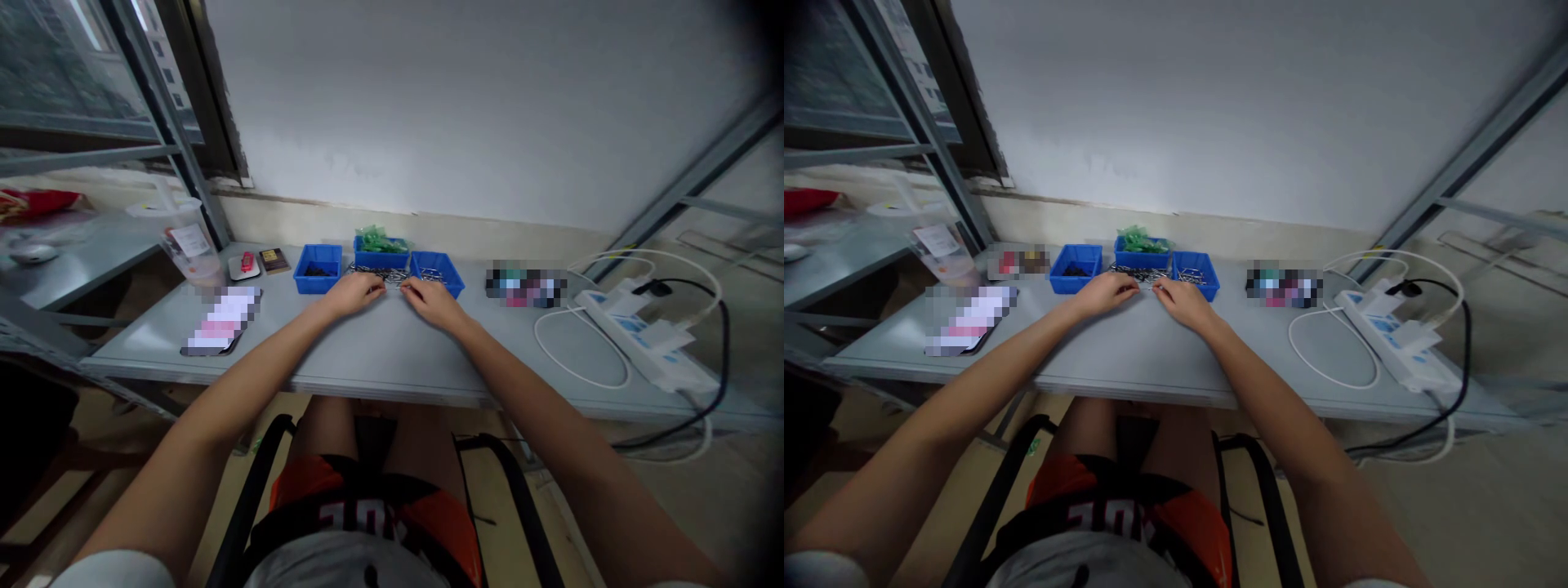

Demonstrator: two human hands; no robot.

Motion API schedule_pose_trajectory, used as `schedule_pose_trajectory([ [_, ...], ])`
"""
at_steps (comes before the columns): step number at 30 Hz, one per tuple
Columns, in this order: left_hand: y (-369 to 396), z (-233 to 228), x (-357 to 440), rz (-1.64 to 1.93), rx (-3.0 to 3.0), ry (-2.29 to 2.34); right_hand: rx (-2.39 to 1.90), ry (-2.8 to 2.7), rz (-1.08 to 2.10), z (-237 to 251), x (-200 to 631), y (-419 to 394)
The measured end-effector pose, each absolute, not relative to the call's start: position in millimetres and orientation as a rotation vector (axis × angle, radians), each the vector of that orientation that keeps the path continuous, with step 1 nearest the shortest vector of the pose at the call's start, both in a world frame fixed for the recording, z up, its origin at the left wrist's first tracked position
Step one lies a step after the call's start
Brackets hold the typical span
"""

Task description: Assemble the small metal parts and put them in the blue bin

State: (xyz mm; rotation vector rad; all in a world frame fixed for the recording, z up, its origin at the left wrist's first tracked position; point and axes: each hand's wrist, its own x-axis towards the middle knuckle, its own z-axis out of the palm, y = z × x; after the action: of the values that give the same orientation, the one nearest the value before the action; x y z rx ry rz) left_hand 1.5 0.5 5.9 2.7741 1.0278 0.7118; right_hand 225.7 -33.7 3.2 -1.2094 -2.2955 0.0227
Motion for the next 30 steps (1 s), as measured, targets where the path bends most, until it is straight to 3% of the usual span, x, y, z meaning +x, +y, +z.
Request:
schedule_pose_trajectory([
  [30, 1.7, 4.3, 3.1, 0.654, 2.803, 0.967, -1.091, -2.288, -0.059, -0.8, 226.1, -33.2],
])
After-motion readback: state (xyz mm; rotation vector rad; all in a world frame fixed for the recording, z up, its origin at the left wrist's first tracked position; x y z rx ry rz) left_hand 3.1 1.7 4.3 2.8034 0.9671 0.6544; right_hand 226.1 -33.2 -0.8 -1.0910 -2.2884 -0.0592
